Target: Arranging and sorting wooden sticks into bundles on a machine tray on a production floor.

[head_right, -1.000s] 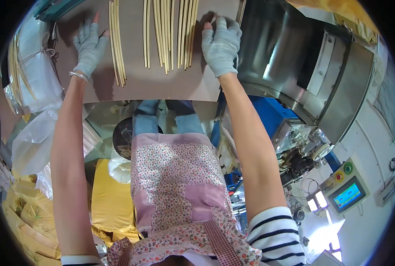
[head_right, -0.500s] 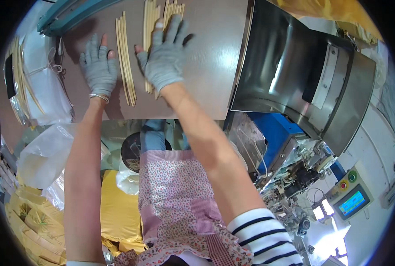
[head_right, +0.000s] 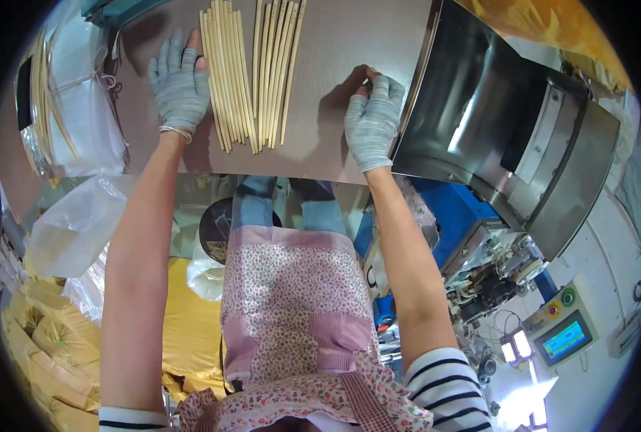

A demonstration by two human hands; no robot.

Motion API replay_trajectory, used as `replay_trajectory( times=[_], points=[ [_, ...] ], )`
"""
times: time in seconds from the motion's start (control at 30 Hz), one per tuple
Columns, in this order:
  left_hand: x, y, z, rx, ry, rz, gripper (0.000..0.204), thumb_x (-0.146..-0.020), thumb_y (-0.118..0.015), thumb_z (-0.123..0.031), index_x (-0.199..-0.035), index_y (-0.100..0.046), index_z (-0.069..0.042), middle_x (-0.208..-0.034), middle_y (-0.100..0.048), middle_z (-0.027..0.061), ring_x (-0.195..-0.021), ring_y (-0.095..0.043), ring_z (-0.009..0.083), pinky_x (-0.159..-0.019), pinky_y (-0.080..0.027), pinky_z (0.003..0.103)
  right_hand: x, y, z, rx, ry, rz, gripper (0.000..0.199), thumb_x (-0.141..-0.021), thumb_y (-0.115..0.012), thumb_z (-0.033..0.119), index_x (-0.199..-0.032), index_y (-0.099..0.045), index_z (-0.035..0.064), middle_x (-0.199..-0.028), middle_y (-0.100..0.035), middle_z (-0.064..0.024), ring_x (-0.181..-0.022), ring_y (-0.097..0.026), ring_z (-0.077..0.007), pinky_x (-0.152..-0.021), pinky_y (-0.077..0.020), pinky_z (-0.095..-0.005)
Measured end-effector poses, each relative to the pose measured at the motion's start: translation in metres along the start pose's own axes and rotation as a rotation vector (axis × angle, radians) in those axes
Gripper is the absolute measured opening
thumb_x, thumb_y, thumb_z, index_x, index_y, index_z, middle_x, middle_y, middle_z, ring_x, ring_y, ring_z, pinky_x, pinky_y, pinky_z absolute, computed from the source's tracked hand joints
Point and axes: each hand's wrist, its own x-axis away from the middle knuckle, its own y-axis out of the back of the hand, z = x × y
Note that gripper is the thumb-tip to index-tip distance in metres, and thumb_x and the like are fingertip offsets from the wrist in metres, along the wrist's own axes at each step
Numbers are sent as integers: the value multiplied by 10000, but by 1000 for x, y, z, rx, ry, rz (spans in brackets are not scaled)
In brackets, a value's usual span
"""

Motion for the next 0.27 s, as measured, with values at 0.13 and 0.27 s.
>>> replay_trajectory(
  times=[0.13,0.27],
  points=[
    [2,-4,5,26,-14,-28,473,-895,-428,-315,-1339,-469,-156,-1403,-399,89,-1282,-343,260,-1055,-208,463,6,-1,4,0,7,81,339,-848,-510,50,-1183,-563,39,-969,-529,-143,-856,-562,-275,-762,-475,-375],
    [3,-7,9,3,-23,-28,474,-900,-423,-312,-1347,-463,-159,-1406,-394,96,-1288,-334,264,-1054,-209,467,2,0,12,-36,-67,208,364,-849,-534,69,-1211,-564,81,-990,-526,-149,-853,-549,-280,-790,-460,-379]
  ],
)
